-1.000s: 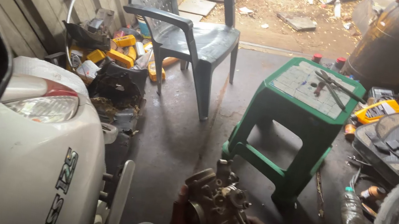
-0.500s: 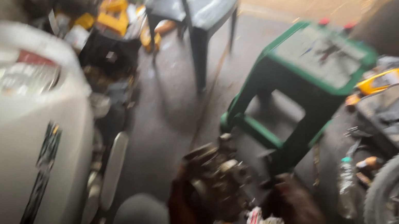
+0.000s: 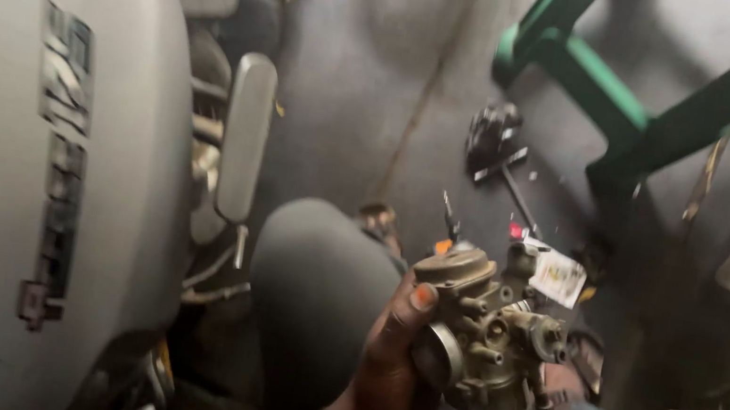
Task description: Dismantling and repairing a motorcycle carburetor using a screwdriver.
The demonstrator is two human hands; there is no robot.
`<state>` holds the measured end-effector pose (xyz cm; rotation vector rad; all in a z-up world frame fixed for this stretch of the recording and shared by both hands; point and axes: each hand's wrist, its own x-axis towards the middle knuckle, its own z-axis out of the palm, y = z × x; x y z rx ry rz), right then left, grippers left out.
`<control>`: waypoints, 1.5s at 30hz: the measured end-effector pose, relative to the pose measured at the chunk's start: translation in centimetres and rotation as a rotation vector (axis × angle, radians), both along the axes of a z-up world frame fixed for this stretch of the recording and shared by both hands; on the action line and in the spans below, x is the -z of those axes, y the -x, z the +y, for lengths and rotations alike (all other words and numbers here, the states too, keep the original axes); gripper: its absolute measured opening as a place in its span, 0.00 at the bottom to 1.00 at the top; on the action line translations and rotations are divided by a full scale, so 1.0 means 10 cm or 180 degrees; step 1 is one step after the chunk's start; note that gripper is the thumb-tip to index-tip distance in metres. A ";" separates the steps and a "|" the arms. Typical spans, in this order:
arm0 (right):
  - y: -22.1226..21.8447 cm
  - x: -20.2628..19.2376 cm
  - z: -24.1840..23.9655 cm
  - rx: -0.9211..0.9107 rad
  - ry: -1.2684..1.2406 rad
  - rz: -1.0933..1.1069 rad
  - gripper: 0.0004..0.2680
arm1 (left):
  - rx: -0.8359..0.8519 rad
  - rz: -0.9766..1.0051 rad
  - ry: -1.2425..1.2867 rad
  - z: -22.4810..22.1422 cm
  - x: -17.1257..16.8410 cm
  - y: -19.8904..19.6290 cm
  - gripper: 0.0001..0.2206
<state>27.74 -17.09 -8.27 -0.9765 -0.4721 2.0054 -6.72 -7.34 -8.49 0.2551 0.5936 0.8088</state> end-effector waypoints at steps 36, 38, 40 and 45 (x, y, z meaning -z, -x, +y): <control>1.69 -0.01 -0.40 0.1069 -0.2214 -0.2806 0.14 | 0.0464 -0.0102 0.0069 -0.26 0.27 0.02 0.26; 1.69 0.01 -0.47 0.1119 -0.1962 -0.2810 0.13 | 0.0470 -0.0126 0.0108 -0.24 0.26 0.03 0.25; 1.71 0.00 -0.48 0.1148 -0.1790 -0.2722 0.13 | 0.0450 -0.0132 0.0052 -0.24 0.27 0.03 0.25; 1.82 -0.05 -0.39 0.1336 -0.1595 -0.2887 0.13 | 0.0451 -0.0174 0.0030 -0.24 0.27 0.02 0.25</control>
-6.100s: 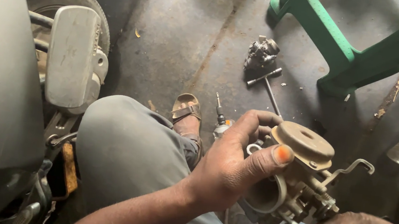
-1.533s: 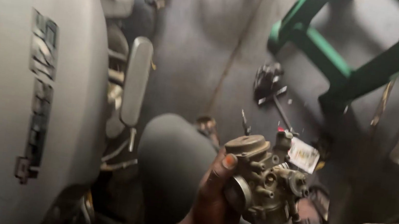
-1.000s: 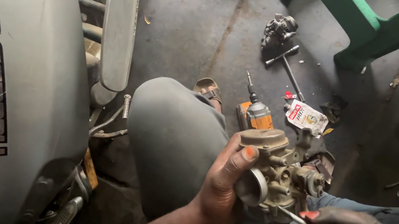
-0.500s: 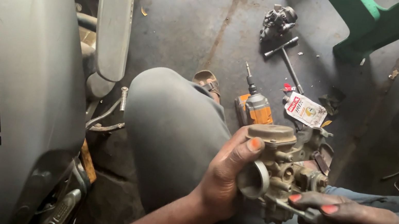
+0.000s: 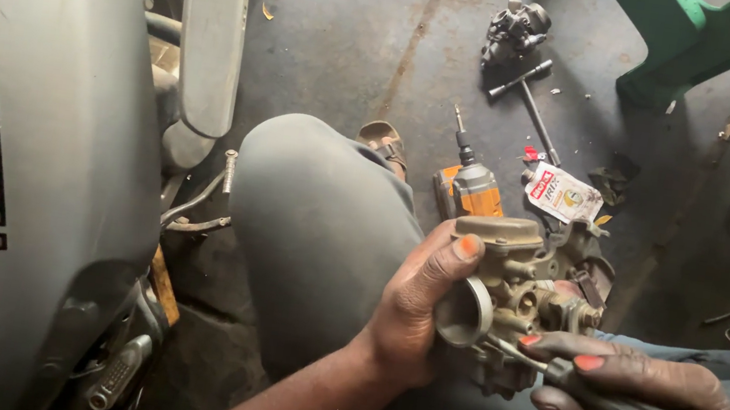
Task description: Dismantling and repairing a motorcycle carburetor using a screwdriver.
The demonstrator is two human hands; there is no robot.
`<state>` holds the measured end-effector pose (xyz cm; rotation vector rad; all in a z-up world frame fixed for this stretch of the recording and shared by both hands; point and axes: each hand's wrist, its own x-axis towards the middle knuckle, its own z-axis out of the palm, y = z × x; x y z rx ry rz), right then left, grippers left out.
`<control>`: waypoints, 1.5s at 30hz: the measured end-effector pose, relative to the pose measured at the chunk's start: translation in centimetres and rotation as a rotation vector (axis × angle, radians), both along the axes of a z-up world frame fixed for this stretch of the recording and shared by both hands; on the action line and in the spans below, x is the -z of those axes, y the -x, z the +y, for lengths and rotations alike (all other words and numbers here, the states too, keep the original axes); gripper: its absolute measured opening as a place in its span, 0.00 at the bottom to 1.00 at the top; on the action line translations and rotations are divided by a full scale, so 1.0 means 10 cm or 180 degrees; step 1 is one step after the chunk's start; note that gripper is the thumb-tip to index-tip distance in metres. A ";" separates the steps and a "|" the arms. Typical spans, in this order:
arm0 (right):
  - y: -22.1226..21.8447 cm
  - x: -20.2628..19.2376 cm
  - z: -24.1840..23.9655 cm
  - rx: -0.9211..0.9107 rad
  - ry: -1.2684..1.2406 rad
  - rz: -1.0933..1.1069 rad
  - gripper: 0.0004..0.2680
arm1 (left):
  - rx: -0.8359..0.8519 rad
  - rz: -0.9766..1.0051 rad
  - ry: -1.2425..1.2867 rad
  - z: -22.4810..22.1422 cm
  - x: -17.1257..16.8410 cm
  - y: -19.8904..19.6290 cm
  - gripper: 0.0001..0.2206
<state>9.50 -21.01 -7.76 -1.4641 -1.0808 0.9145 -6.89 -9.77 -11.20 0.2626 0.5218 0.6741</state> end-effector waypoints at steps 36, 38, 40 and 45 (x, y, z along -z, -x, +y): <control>-0.07 -0.02 0.07 -0.0471 0.0046 0.0498 0.12 | 0.0075 0.0296 0.0096 0.05 0.03 0.04 0.23; -0.07 -0.03 0.02 -0.0468 0.0150 0.0274 0.12 | 0.0105 0.0243 -0.0051 0.05 0.03 0.04 0.23; -0.11 -0.01 0.04 -0.0457 0.0221 0.0251 0.12 | 0.0138 0.0303 -0.0076 0.06 0.02 0.03 0.23; -0.03 0.01 0.07 -0.0359 0.0201 0.0353 0.12 | 0.0121 0.0399 -0.0153 0.04 0.04 0.03 0.24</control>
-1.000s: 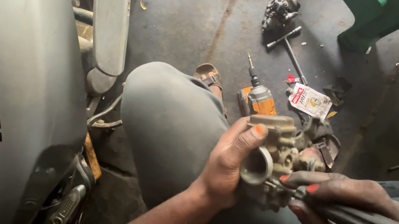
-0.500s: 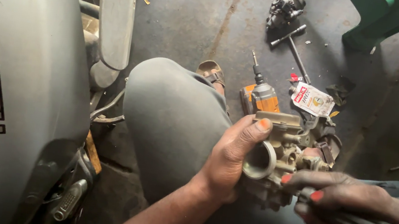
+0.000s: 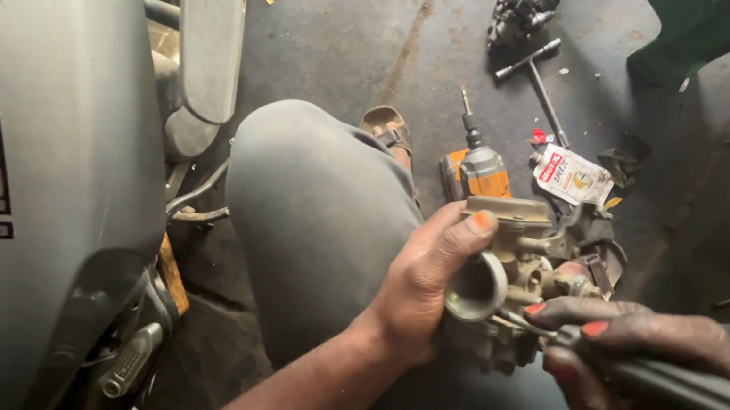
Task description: Dismantling and repairing a motorcycle carburetor using a screwdriver.
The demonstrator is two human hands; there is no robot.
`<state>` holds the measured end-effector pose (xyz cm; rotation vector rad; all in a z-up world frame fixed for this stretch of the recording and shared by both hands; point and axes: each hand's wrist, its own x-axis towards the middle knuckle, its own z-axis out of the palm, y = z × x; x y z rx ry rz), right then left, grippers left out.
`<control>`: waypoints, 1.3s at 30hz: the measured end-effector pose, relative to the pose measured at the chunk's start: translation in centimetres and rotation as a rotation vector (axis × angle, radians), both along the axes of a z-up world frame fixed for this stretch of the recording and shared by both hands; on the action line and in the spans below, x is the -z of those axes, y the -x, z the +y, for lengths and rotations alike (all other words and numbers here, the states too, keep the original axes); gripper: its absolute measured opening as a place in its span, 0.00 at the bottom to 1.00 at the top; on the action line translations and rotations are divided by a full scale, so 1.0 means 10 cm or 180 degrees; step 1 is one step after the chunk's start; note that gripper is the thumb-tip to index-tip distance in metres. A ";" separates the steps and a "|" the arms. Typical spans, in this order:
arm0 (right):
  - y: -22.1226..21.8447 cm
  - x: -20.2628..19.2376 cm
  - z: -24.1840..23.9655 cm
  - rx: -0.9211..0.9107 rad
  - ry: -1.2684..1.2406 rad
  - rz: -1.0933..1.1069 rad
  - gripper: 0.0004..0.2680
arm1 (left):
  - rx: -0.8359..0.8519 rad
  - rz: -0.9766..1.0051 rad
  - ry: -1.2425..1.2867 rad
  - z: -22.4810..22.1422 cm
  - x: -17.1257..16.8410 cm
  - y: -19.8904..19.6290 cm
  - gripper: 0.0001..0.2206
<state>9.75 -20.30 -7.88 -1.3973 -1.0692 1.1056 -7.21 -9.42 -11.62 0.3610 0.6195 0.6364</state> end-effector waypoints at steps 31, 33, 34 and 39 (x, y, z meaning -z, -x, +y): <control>-0.50 0.26 -0.23 0.0104 0.0096 0.0475 0.11 | 0.0158 -0.0124 -0.0055 -0.03 0.06 -0.26 0.20; -0.52 0.26 -0.24 0.0041 0.0100 0.0542 0.12 | 0.0166 0.0033 -0.0008 -0.04 0.07 -0.29 0.20; -0.51 0.25 -0.22 0.0024 0.0050 0.0493 0.12 | 0.0165 0.0050 -0.0041 -0.03 0.06 -0.30 0.20; -0.57 0.29 -0.23 0.0064 0.0002 0.0480 0.12 | 0.0218 0.0237 -0.0018 0.00 0.10 -0.37 0.20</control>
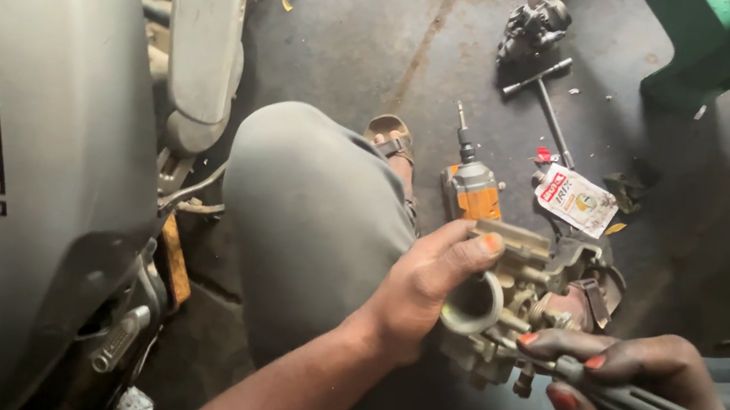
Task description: Dismantling and repairing a motorcycle carburetor using a screwdriver.
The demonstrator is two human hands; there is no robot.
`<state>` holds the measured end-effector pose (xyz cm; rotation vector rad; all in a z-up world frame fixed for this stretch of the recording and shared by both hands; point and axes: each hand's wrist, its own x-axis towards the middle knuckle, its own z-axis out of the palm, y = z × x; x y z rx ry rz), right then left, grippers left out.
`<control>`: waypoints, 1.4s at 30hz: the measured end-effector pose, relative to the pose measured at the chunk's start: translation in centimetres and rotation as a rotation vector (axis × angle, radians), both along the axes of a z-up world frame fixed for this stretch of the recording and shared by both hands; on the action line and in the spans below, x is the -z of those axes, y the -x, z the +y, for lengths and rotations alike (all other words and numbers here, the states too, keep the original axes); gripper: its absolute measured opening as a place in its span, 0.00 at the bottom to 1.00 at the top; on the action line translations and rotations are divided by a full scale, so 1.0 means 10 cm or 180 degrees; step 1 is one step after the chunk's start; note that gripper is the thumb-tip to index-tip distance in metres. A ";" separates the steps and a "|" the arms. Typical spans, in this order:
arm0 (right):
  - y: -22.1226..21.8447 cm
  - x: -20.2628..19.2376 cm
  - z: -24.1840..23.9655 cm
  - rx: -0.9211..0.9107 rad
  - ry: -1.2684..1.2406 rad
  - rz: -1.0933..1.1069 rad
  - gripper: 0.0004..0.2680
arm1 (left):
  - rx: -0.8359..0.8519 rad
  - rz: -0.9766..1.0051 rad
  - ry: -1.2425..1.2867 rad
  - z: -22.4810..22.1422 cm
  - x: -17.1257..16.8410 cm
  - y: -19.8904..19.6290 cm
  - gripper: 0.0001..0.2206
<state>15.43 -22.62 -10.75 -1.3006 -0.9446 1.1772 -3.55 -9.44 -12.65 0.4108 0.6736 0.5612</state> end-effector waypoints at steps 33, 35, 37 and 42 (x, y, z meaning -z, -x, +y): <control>-1.79 2.12 -1.29 -0.3652 0.1092 0.1236 0.17 | 0.0502 0.0211 -0.0437 0.16 -0.08 -0.06 0.28; -1.83 2.18 -1.36 -0.3645 0.1454 0.1158 0.16 | 0.0465 -0.0063 -0.0244 0.16 -0.07 -0.06 0.30; -1.75 1.97 -1.12 -0.3633 0.1814 0.1068 0.15 | 0.0493 0.0036 -0.0354 0.18 -0.08 -0.07 0.30; -1.49 1.42 -0.43 -0.3607 0.2520 0.0868 0.14 | 0.0563 0.0335 -0.0602 0.15 -0.08 -0.07 0.30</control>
